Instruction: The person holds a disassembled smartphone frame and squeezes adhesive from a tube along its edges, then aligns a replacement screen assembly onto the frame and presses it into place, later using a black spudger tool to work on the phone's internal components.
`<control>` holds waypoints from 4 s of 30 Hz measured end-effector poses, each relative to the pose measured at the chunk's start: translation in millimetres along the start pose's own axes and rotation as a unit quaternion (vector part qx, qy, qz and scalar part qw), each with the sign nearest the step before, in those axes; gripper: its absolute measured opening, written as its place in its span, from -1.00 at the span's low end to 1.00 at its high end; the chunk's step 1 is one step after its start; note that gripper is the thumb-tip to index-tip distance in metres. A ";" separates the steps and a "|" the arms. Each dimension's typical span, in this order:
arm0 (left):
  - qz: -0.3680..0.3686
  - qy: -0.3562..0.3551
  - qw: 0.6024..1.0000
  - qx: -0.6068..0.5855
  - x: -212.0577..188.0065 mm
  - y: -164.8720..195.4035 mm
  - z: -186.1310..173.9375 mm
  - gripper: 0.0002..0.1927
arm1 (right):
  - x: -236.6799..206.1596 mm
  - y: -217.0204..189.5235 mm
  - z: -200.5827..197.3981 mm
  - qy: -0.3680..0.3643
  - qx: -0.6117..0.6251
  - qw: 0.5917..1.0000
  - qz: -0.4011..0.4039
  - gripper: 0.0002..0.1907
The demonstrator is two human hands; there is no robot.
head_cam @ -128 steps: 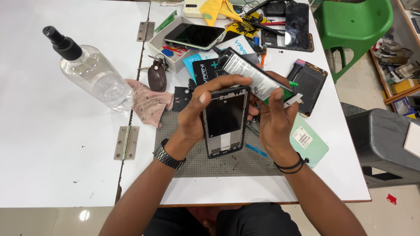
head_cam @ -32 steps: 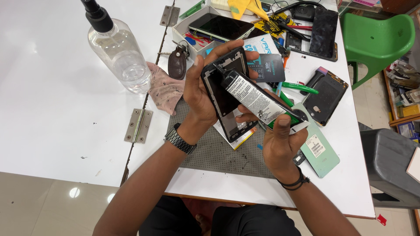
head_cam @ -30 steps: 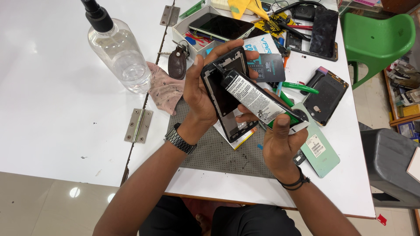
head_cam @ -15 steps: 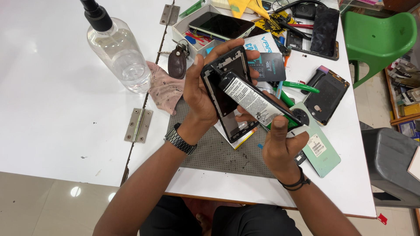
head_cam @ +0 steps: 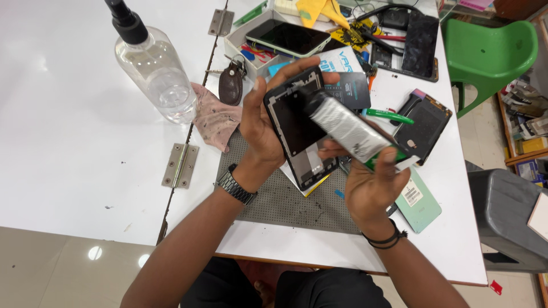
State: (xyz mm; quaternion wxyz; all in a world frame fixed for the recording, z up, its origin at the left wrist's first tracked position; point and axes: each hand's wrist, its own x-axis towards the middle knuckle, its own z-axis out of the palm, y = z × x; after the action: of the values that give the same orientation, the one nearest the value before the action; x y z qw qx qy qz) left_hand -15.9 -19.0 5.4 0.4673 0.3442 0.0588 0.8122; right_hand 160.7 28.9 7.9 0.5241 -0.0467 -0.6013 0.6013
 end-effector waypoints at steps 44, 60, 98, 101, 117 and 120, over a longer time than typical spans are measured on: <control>-0.089 0.101 0.989 0.053 -76.5 -2.4 12.1 -0.27 | -29.2 -19.1 -10.9 0.007 -0.114 0.976 0.187 -0.13; -0.055 0.129 0.988 0.058 -74.8 -3.5 8.0 -0.29 | -40.6 -9.2 -5.7 -0.027 -0.036 0.981 0.189 -0.25; -0.036 0.129 0.990 0.045 -71.3 -7.7 8.3 -0.32 | -33.5 -12.9 0.4 -0.031 -0.092 0.980 0.172 -0.29; -0.033 0.128 0.990 0.042 -71.7 -7.9 8.4 -0.32 | -33.8 -12.5 -1.5 -0.038 -0.095 0.980 0.172 -0.29; 0.023 0.213 0.974 0.078 -61.0 -17.4 55.0 -0.23 | -39.9 -42.4 -1.6 -0.037 -0.097 0.986 0.132 -0.24; 0.064 0.221 0.971 0.070 -47.5 -31.0 59.8 -0.23 | -35.7 -44.8 1.4 -0.016 -0.102 0.989 0.110 -0.25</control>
State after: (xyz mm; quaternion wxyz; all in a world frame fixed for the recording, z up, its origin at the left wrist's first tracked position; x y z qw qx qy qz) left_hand 58.6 -53.3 13.7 0.3642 0.1910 0.1955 0.8903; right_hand 201.4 -8.7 22.3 0.4375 -0.1560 -0.6594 0.5911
